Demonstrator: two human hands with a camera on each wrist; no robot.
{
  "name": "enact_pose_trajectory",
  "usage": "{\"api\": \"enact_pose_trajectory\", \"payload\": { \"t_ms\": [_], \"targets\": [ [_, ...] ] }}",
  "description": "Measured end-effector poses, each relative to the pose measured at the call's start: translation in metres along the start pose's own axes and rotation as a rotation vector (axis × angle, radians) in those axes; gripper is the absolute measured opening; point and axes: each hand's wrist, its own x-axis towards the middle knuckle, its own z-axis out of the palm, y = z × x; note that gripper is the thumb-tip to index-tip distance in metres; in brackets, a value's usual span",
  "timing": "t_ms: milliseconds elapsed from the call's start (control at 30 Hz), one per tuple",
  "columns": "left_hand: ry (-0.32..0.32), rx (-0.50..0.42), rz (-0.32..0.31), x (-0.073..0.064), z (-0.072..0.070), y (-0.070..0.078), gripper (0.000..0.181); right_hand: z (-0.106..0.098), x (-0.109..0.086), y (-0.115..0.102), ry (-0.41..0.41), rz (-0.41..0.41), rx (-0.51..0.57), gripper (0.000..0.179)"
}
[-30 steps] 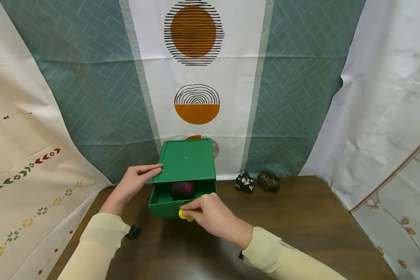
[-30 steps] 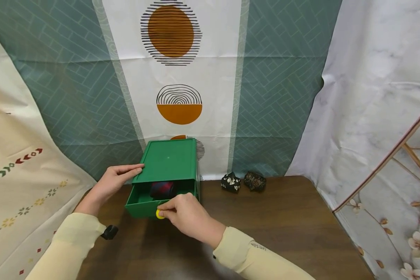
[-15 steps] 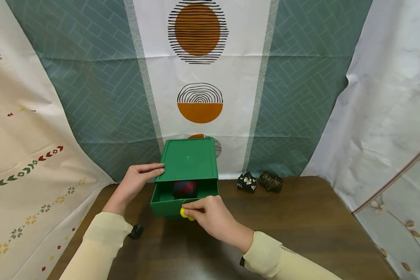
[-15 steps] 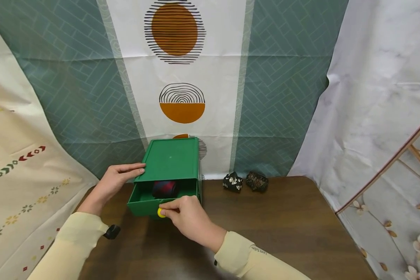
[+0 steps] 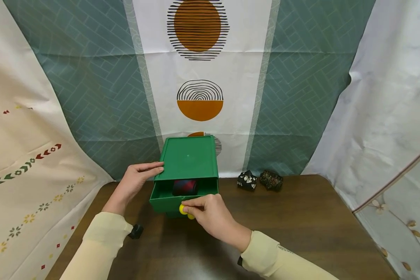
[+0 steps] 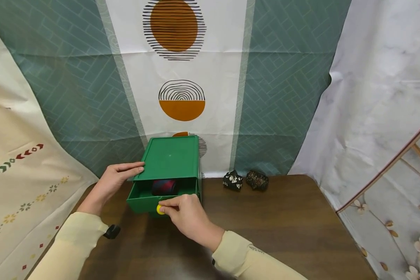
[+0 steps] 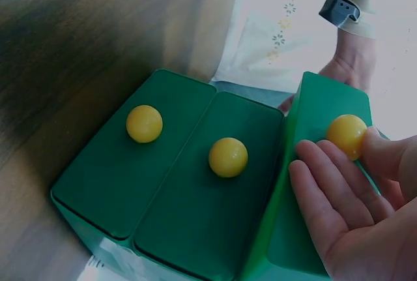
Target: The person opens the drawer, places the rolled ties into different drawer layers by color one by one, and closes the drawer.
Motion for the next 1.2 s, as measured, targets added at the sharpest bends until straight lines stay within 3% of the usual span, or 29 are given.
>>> {"api": "enact_pose_trajectory", "payload": {
  "t_ms": [600, 900, 1133, 1200],
  "targets": [
    [-0.015, -0.01, -0.008, -0.001, 0.0, 0.002, 0.049, 0.002, 0.0, 0.002, 0.009, 0.073, 0.041, 0.023],
    [-0.031, -0.042, -0.025, -0.016, 0.004, 0.029, 0.047, 0.001, 0.001, 0.004, 0.006, 0.073, 0.046, 0.024],
    [-0.019, -0.023, -0.012, -0.002, 0.001, 0.002, 0.049, 0.0, 0.001, 0.004, 0.014, 0.049, 0.045, 0.024],
    [-0.013, -0.021, -0.004, -0.002, 0.001, 0.002, 0.05, 0.0, 0.002, 0.004, 0.013, 0.045, 0.049, 0.024]
  ]
}}
